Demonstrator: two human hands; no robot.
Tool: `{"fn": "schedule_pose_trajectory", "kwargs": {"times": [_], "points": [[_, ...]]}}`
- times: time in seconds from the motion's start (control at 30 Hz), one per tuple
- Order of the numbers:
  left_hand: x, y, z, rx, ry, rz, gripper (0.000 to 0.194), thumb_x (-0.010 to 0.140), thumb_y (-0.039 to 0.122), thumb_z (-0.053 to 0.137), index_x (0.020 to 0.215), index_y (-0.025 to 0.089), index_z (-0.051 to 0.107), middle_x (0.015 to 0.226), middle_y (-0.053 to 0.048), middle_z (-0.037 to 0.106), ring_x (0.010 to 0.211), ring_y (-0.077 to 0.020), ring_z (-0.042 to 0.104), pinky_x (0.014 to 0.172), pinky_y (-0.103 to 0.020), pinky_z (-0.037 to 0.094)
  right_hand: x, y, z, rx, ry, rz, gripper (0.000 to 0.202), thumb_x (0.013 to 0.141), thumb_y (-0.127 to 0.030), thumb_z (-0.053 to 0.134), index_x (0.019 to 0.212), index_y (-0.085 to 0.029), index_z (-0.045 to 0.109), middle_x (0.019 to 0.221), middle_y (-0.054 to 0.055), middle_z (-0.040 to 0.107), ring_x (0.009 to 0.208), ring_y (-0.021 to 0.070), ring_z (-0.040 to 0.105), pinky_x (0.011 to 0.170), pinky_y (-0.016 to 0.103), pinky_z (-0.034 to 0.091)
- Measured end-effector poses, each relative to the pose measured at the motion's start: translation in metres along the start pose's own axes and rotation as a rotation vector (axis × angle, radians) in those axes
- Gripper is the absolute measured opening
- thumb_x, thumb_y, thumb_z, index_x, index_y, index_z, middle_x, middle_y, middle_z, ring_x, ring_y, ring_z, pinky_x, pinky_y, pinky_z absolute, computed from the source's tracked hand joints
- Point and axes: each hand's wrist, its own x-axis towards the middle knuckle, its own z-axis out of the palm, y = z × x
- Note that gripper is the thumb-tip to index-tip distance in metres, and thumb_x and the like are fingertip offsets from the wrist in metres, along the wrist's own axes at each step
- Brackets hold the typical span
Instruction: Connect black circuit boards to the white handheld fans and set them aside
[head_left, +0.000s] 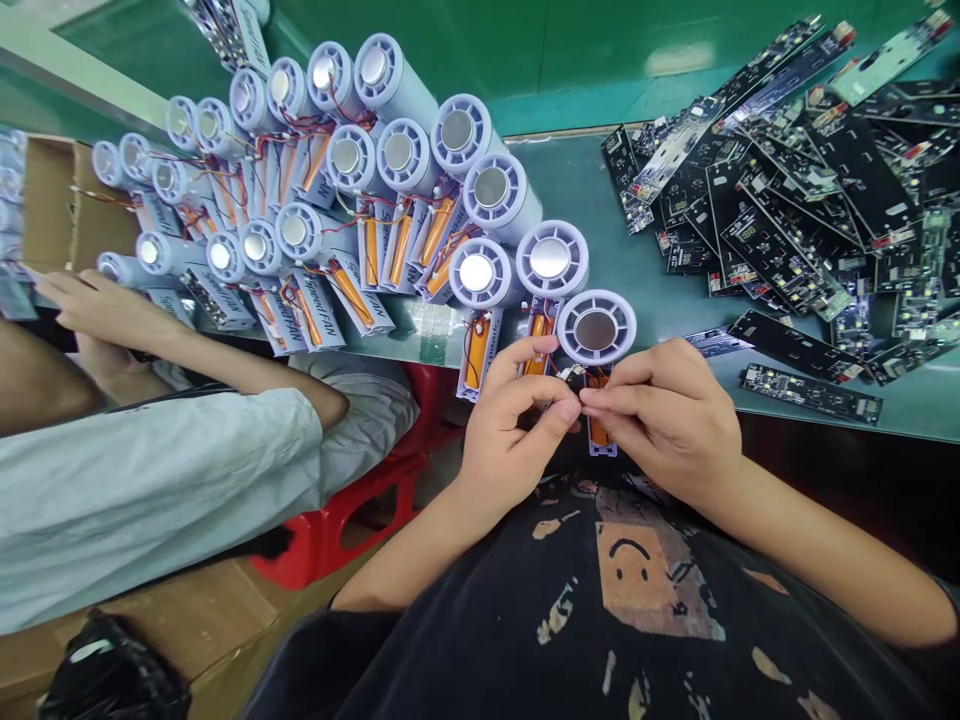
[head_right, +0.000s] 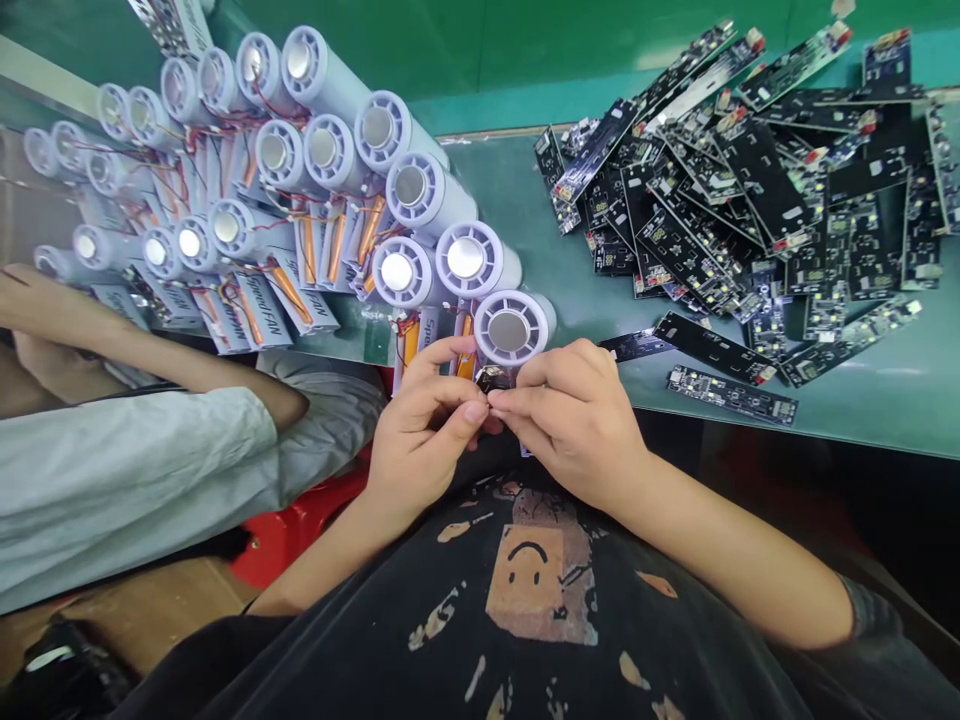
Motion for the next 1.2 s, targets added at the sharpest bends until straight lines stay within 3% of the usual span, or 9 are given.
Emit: {"fn": "schedule_pose_trajectory", "kwargs": {"times": [0.17,0.23,0.3,0.4,0.67,0.97,1.13,1.2], "points": [[-0.003,-0.004,0.003,-0.047,-0.011,-0.005,0.019,0.095,0.027,0.061,0.077,0.021,0.064,0.088,-0.007,0.066,0.129,-0.0287,0.054,0.062,-0.025,0.059,0.002,-0.002,0.001,0.068,0.008,0.025,0.005,0.088,-0.018,0.068,0.09,-0.023,0.071,0.079,0.0,0.065,0.073,0.0136,0.059,0.07,0.032,0.045],[-0.005,-0.006,0.005,-0.124,0.01,-0.019,0.009,0.095,0.028,0.061,0.09,0.022,0.065,0.108,-0.006,0.065,0.108,-0.0224,0.066,0.054,-0.02,0.057,0.003,-0.003,-0.002,0.064,0.019,0.03,0.007,0.088,-0.015,0.068,0.089,-0.022,0.07,0.078,0.0,0.065,0.072,0.0135,0.059,0.069,0.032,0.045],[-0.007,-0.008,0.008,-0.232,0.033,-0.067,0.016,0.096,0.029,0.059,0.112,0.026,0.058,0.127,-0.006,0.058,0.079,-0.0115,0.07,0.046,-0.017,0.054,0.005,-0.004,-0.005,0.022,0.027,0.037,0.008,0.087,-0.013,0.067,0.089,-0.021,0.069,0.078,0.001,0.065,0.073,0.0141,0.059,0.067,0.031,0.046],[-0.009,-0.009,0.011,-0.364,0.022,-0.148,0.026,0.098,0.026,0.054,0.123,0.029,0.05,0.125,-0.005,0.055,0.061,-0.0047,0.065,0.041,-0.016,0.052,0.008,-0.003,-0.008,-0.067,0.009,0.038,0.007,0.087,-0.015,0.065,0.086,-0.02,0.069,0.078,0.002,0.066,0.072,0.0151,0.059,0.064,0.031,0.045],[-0.01,-0.006,0.01,-0.36,0.008,-0.126,0.024,0.096,0.021,0.056,0.119,0.023,0.061,0.128,-0.009,0.055,0.063,-0.0048,0.066,0.045,-0.015,0.054,0.011,-0.003,-0.006,-0.19,-0.043,0.043,0.015,0.09,-0.018,0.061,0.077,-0.019,0.069,0.073,0.003,0.066,0.07,0.0165,0.058,0.065,0.032,0.046],[-0.012,-0.011,0.008,-0.144,0.005,0.072,0.038,0.094,0.01,0.056,0.127,0.027,0.063,0.129,-0.008,0.06,0.07,-0.0069,0.065,0.06,-0.022,0.06,0.017,-0.011,-0.011,-0.264,-0.106,0.028,0.02,0.092,-0.019,0.059,0.076,-0.015,0.071,0.074,0.006,0.066,0.07,0.0184,0.058,0.066,0.034,0.047],[-0.016,-0.011,0.014,-0.339,0.021,-0.02,0.03,0.095,0.015,0.058,0.122,0.026,0.066,0.128,-0.009,0.059,0.065,-0.0049,0.066,0.05,-0.016,0.055,0.019,-0.007,-0.012,-0.193,-0.14,0.032,0.018,0.091,-0.017,0.06,0.078,-0.016,0.072,0.075,0.006,0.068,0.071,0.0176,0.062,0.066,0.032,0.049],[-0.018,-0.011,0.018,-0.498,0.033,-0.1,0.027,0.095,0.021,0.059,0.121,0.025,0.065,0.114,-0.007,0.065,0.062,-0.0056,0.065,0.046,-0.014,0.052,0.02,-0.006,-0.014,-0.163,-0.146,0.044,0.017,0.091,-0.017,0.061,0.078,-0.016,0.072,0.075,0.005,0.068,0.071,0.0166,0.062,0.065,0.031,0.05]]}}
